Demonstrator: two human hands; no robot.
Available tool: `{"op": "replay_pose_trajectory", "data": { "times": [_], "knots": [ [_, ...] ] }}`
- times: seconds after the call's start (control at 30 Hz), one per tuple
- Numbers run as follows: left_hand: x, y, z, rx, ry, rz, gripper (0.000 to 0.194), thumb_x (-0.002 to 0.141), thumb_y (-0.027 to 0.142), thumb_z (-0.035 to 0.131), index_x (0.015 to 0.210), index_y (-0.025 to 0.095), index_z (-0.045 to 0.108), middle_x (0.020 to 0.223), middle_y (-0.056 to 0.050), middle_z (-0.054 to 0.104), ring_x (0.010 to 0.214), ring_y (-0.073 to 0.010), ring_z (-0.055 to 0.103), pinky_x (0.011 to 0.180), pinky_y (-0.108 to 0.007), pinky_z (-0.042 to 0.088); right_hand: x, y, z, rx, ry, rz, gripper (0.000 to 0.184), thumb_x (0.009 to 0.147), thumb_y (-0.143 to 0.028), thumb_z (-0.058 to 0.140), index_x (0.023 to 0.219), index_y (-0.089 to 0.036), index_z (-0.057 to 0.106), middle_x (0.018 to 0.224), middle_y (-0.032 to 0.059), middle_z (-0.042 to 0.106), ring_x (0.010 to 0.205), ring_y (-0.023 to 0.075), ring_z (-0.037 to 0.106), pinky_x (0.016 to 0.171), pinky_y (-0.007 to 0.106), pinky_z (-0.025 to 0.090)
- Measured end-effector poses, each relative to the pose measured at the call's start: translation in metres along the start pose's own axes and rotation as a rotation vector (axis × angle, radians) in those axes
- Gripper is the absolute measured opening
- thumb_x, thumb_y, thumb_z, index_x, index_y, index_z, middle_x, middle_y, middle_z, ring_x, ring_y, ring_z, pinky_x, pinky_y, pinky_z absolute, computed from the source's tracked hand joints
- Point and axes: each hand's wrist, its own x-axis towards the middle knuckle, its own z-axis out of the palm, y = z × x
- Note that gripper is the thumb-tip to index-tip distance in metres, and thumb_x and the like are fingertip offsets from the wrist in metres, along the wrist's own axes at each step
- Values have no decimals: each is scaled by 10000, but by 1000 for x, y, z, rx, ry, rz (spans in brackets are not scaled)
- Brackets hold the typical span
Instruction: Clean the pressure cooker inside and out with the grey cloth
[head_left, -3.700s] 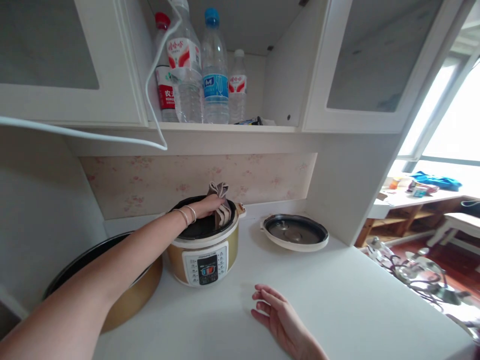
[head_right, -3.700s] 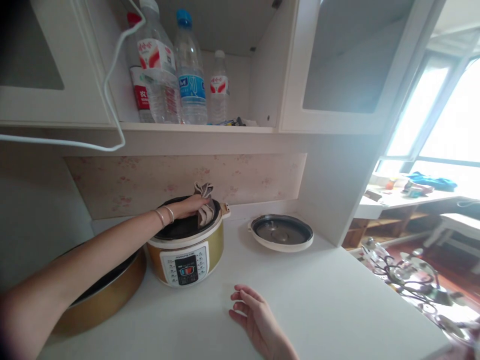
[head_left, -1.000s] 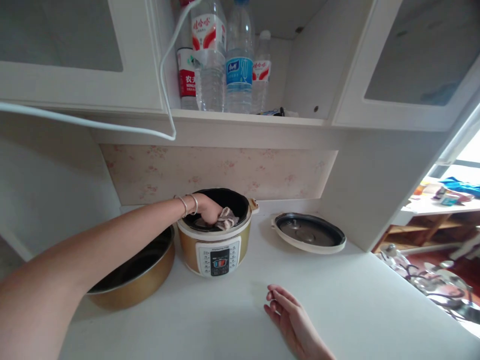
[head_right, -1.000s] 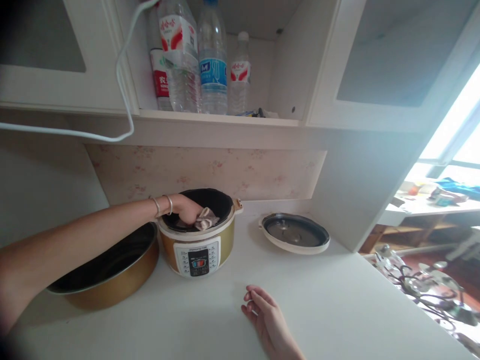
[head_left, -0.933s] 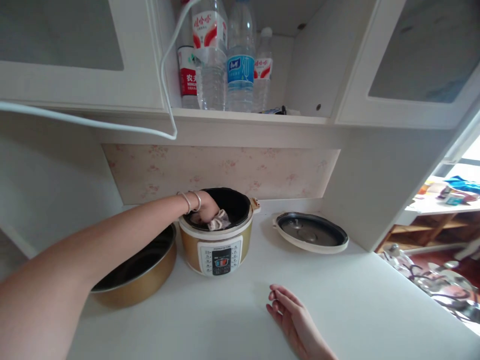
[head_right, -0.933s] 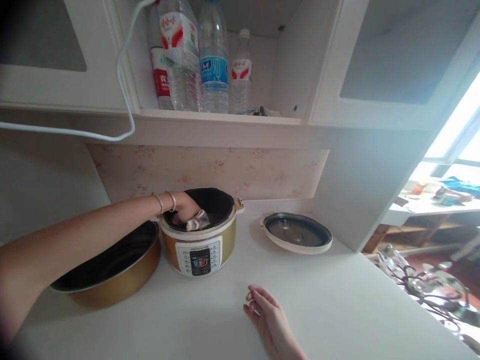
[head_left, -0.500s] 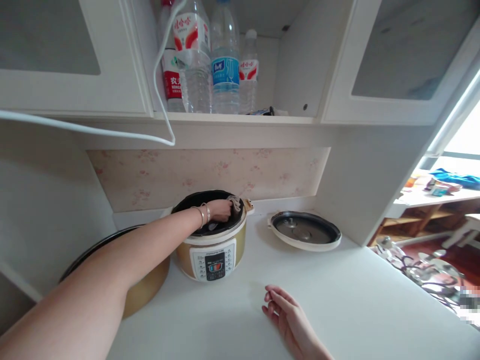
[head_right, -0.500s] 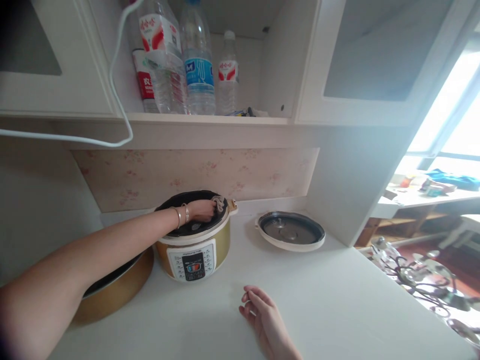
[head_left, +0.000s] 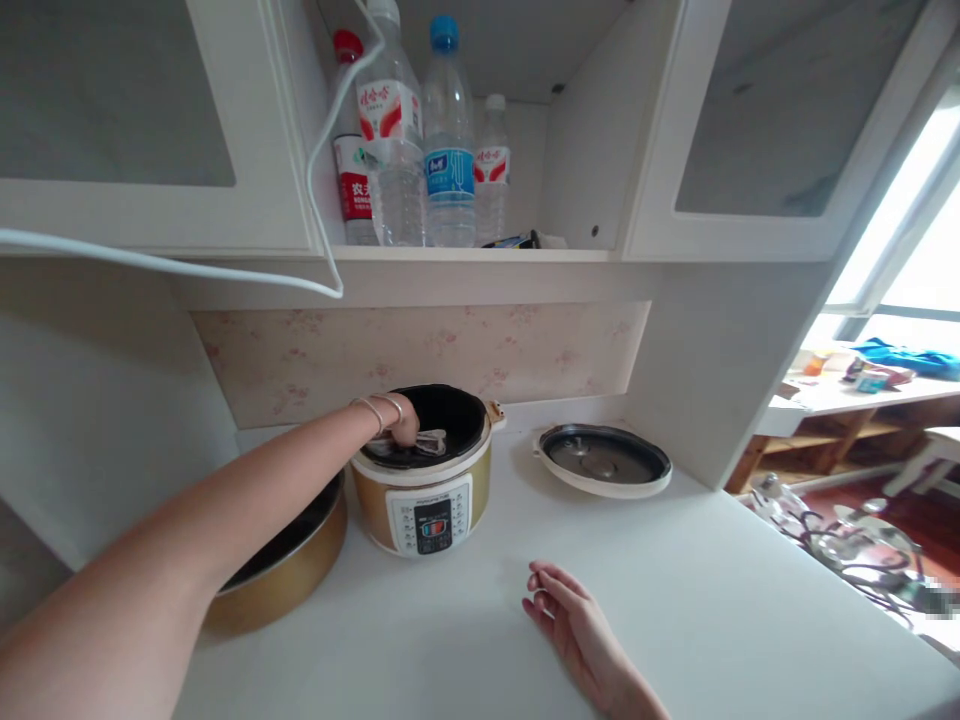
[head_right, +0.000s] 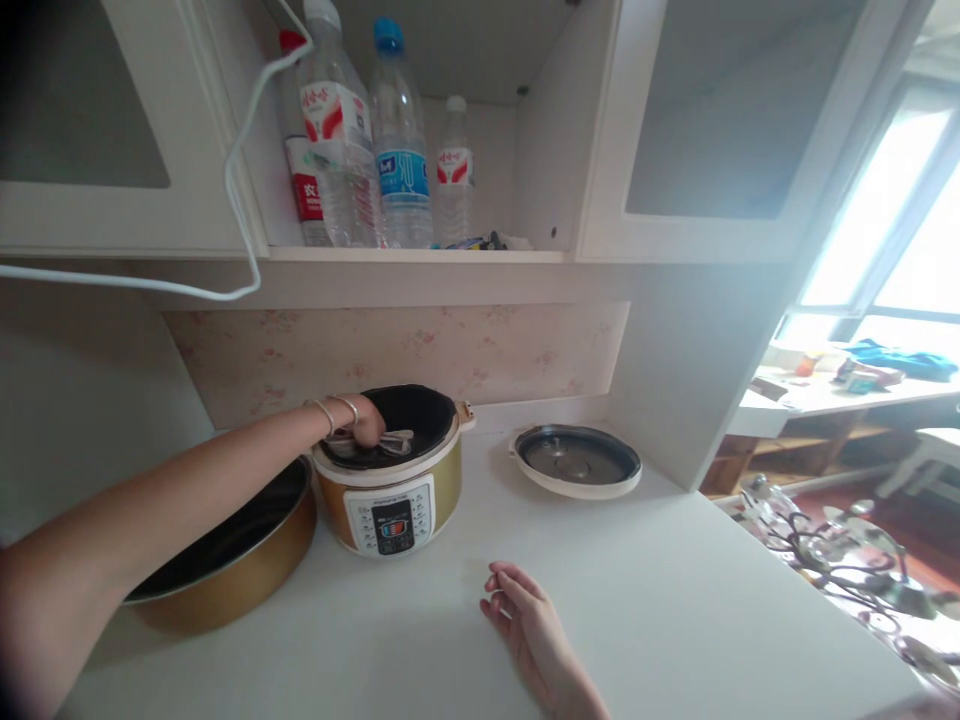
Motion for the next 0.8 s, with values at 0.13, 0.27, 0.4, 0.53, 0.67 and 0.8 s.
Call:
{"op": "replay_pose_trajectory", "data": {
  "times": [0.13, 0.27, 0.4, 0.53, 0.67, 0.8],
  "knots": [
    [-37, 19, -15, -149, -262, -191, 337, 500, 172, 787, 824, 175, 693, 649, -71, 676, 638, -270, 647, 569, -344, 502, -2, 1, -1, -8, 3, -15, 167, 781, -241, 696, 929, -168, 673, 823, 16, 629, 675, 77, 553, 851, 304, 501],
    [-72, 29, -20, -561, -185, -179, 326, 662, 251, 719, 975, 193, 646, 808, -66, 710, 707, -226, 668, 592, -292, 519, -5, 4, -3, -17, -4, -57, 184, 768, -256, 709, 927, -167, 679, 805, 12, 631, 666, 75, 549, 850, 283, 498],
    [-103, 35, -19, -845, 53, -86, 265, 769, 238, 647, 1019, 160, 605, 836, -79, 700, 695, -199, 666, 628, -312, 543, -9, 7, -4, -54, 18, -104, 226, 712, -277, 754, 898, -167, 689, 768, 3, 631, 638, 70, 533, 796, 236, 496],
    [-138, 50, -13, -1144, 222, 10, 160, 833, 209, 581, 961, 113, 587, 757, -67, 677, 625, -160, 648, 656, -318, 555, -12, 11, 0, -133, 58, -178, 257, 674, -321, 770, 877, -185, 690, 733, -12, 620, 616, 79, 514, 746, 227, 481],
    [-172, 65, 7, -1332, 203, 103, 173, 868, 236, 543, 984, 114, 584, 844, -80, 694, 733, -179, 671, 767, -361, 551, -13, 18, 5, -360, 107, -257, 252, 681, -383, 726, 836, -187, 689, 670, -9, 609, 614, 115, 512, 620, 234, 425],
    [-194, 69, 49, -1452, 89, 98, 238, 836, 241, 596, 1040, 118, 597, 927, -95, 701, 823, -202, 678, 827, -355, 529, -16, 23, 9, -588, 171, -328, 258, 683, -403, 666, 815, -182, 683, 626, -8, 605, 568, 132, 492, 551, 249, 370]
  ]
}}
